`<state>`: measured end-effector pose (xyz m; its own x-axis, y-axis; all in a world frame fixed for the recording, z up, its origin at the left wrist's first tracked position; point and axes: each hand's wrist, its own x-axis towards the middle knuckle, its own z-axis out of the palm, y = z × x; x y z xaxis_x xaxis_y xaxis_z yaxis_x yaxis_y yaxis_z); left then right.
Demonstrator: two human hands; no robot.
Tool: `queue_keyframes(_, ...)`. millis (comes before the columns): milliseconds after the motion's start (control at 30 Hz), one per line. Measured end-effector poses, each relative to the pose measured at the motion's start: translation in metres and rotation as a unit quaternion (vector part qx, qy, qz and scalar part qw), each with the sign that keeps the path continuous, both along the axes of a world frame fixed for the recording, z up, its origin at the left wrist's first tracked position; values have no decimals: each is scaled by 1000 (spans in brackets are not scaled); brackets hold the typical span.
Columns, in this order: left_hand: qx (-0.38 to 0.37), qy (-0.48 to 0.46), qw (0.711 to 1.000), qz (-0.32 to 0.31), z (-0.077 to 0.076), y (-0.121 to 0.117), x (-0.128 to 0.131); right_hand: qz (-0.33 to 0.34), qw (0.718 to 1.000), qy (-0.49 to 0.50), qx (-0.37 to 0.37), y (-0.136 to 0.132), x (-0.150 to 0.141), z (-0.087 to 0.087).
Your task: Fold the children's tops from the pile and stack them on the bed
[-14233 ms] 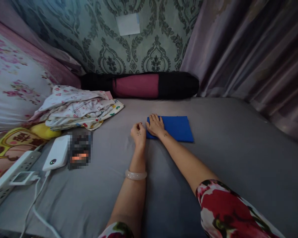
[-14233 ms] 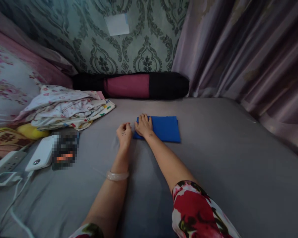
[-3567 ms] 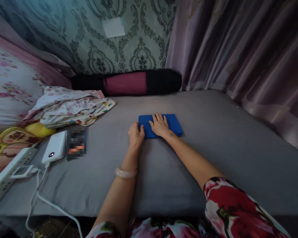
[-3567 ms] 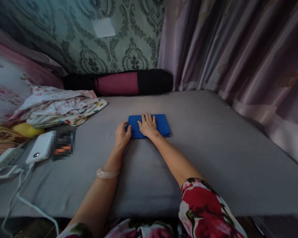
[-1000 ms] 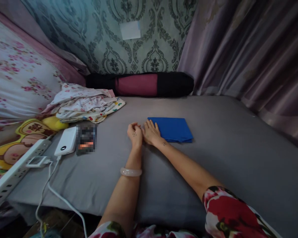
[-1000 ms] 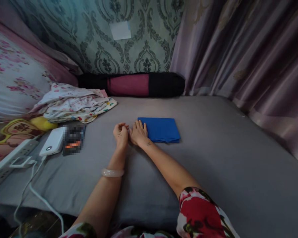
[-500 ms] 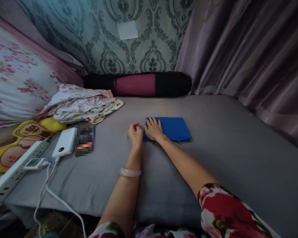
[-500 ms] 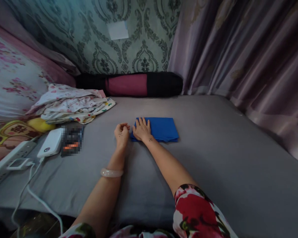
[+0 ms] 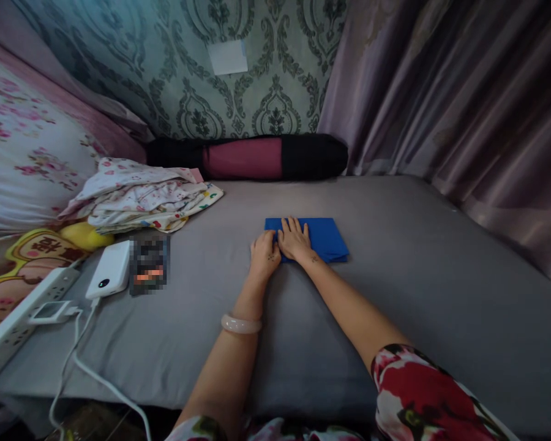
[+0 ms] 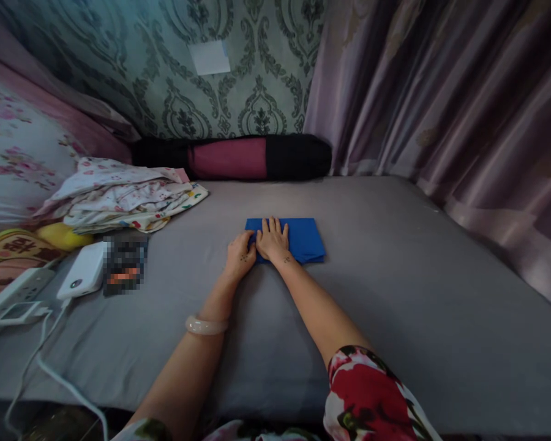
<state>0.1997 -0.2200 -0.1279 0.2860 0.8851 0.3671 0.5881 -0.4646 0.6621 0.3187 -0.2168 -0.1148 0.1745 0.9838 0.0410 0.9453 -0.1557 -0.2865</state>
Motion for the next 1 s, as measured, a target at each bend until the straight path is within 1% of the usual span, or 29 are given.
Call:
queue_keyframes(100,-21,11,1000,4,-1,-2,1,-3,1000,-2,-1,0,0,-2)
queue_keyframes(367,-25,21,999,5,0,-3,-2,4,1000,8,-8,-1,4,4)
queue_keyframes(500,-20,23,999,6,1,-4,-1,-30,999,-27,24,-4,15,5)
queue_keyframes(567,-17,33,999,1,3,-5,0,-41,998,-45,24,-4,22,3)
queue_keyframes(633,-15,48,999,-5,4,-6,1,-45,998,-50,8,-4,26,-2)
queue_keyframes(767,-28,68,997,-19,7,-8,1,-50,997,-50,-2,-3,28,-10)
queue_keyframes(1000,-32,77,996,-19,6,-7,0,-53,997,-48,-6,-4,26,-10)
